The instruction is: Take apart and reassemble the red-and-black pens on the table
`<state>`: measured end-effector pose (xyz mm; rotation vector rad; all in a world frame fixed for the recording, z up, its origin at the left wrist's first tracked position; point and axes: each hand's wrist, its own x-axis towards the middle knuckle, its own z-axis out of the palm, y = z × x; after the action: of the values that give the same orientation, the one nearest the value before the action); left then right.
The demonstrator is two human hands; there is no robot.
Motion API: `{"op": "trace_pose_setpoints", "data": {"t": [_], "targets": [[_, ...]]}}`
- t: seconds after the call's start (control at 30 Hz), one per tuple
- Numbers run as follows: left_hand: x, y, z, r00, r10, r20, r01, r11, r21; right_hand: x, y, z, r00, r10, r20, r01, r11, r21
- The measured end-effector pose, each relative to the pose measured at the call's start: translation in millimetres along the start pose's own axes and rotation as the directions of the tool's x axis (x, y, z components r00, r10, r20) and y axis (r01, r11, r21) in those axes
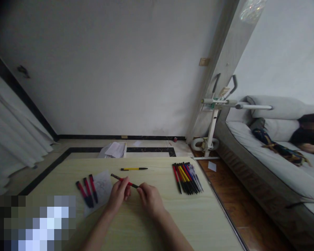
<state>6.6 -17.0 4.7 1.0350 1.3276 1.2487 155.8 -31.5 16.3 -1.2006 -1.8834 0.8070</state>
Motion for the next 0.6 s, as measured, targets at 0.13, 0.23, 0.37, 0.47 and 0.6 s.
{"op": "trace_pose_setpoints", "data": {"t": [0.13,0.23,0.37,0.47,0.6], "targets": [[-1.1,3.1,0.5,1.0,0.023,-0.005,-0.023,0.997,-0.078,0.4,-0.3,2.1,0.999,0.036,-0.004,-0.035,0.998,0.05],[-2.7,4.9,0.2,0.998,0.048,0.035,-0.044,0.994,-0.095,1.4,1.6,5.1,0.993,0.12,0.018,-0.121,0.972,0.204],[-5.3,5.7,0.1,0.997,0.051,0.056,-0.045,0.995,-0.089,1.9,4.2,8.7,0.983,0.185,0.013,-0.178,0.926,0.331],[-5.4,4.6,0.3,0.999,0.041,0.02,-0.039,0.995,-0.089,1.5,4.3,10.4,0.98,0.193,0.038,-0.194,0.917,0.348],[-5.3,3.1,0.2,0.998,0.041,-0.043,-0.045,0.995,-0.088,0.9,5.2,11.4,0.979,0.192,0.071,-0.205,0.907,0.368]]}}
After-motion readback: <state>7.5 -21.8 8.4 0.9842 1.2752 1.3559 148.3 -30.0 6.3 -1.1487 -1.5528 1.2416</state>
